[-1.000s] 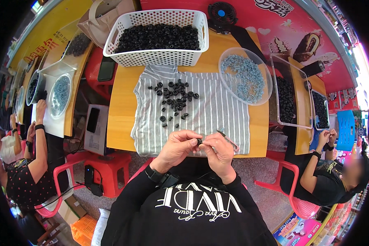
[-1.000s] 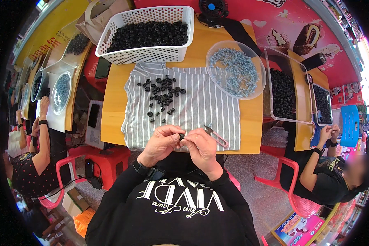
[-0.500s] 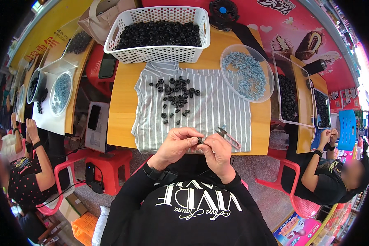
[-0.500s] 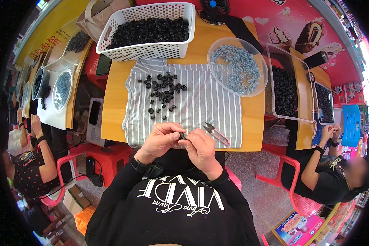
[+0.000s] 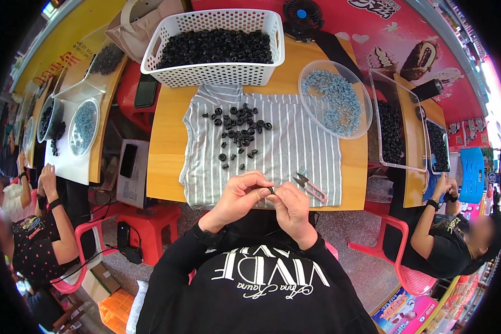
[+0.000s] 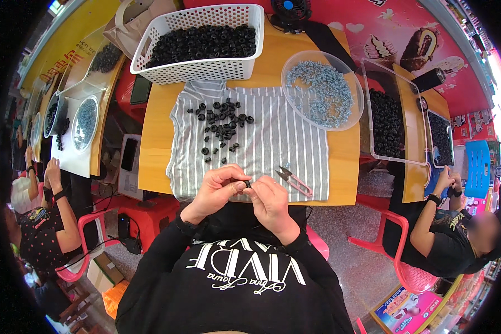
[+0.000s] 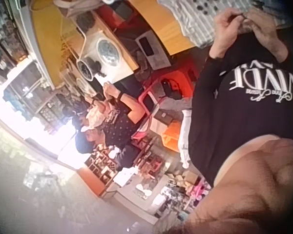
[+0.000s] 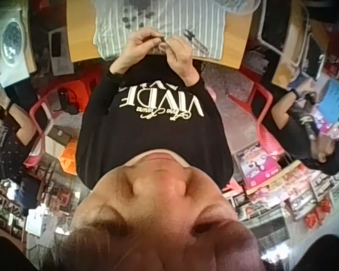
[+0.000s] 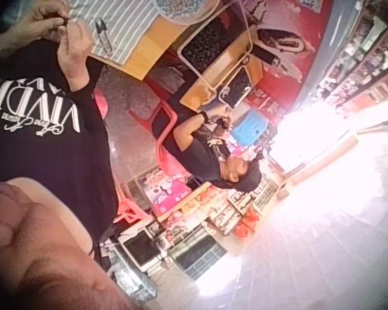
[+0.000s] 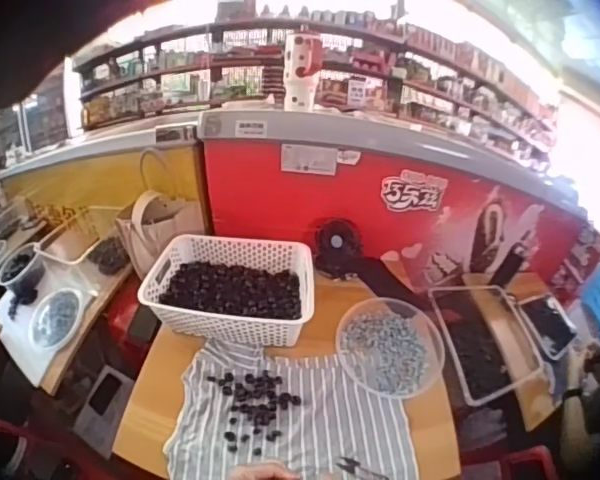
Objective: The person sits at a table and repeatedly picks up small black plastic components from a pile on a striped cloth. They use a small pink-handled tool to manipulate or trim the components, then place them back onto the cloth. The process is repetitive and involves handling the items one at a time.
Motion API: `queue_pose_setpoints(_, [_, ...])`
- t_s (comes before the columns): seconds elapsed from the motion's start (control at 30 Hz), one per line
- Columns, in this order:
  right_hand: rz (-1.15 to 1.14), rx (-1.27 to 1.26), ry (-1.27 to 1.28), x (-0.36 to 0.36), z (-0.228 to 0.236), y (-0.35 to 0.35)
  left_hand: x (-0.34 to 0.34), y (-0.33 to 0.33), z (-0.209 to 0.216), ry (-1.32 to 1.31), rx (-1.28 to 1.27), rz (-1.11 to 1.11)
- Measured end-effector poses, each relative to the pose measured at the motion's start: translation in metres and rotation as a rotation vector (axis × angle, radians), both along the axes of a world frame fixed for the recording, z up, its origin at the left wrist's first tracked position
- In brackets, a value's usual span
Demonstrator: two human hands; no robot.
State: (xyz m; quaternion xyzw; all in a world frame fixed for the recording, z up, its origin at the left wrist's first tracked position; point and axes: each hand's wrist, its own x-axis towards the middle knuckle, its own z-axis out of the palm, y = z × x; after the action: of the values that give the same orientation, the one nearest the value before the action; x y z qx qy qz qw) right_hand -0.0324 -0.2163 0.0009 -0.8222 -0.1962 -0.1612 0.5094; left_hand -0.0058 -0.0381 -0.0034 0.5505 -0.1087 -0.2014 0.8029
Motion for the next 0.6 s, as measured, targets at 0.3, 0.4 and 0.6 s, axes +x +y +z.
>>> queue_pose_setpoints(0.3, [0.029, -0.426, -0.072, 0.015, -0.012, -0.006, 0.016, -0.002, 0.001, -0.683, 0.66, 0.043])
queue_pose_setpoints(0.4, [0.023, -0.39, -0.058, 0.014, -0.009, -0.006, 0.01, -0.007, 0.0, -0.775, 0.733, 0.07])
queue_pose_setpoints(0.6, [-0.041, -0.253, -0.063, 0.007, -0.011, -0.008, 0.004, -0.013, 0.003, -0.932, 0.828, 0.064])
